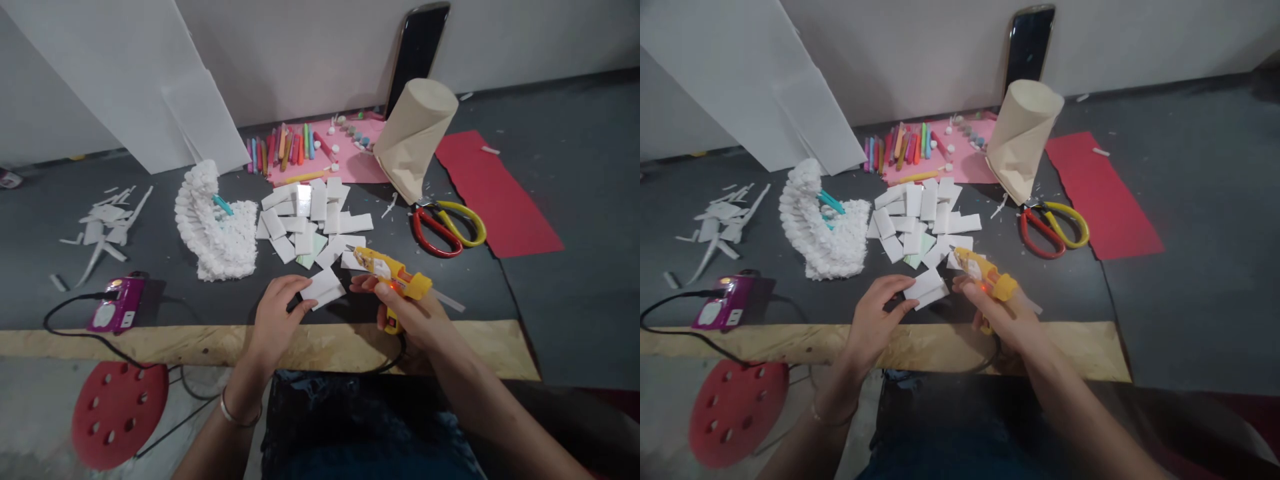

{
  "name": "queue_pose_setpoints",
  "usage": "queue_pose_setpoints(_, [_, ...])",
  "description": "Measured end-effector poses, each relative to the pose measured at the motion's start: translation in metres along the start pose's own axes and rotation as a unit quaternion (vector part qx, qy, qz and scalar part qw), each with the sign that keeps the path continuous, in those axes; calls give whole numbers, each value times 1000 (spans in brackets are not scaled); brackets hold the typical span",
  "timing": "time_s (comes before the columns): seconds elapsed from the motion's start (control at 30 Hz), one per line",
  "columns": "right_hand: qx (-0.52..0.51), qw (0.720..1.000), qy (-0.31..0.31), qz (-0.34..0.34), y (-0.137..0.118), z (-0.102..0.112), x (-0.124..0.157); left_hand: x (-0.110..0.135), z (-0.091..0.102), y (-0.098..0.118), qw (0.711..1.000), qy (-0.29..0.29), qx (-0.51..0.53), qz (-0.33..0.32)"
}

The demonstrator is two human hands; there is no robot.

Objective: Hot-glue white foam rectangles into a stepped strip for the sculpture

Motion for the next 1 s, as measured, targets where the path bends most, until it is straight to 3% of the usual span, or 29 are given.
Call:
queue_pose_setpoints(0.3, [22,999,-25,3,9,4,0,0,-1,-1,1000,0,-4,-4])
queue_pose_setpoints(1.0, [2,1000,-17,1,7,3,-2,-1,-2,1,1000,10,-13,-8])
Point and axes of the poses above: each hand's wrist, its own x-axis away from the middle knuckle, its own z-axis out of the back of the hand, y = z × x, the point moved 2 cm from there along -x, towards the middle knuckle, and after that the axes turned 13 degrees about -y, right-handed, at the moved point
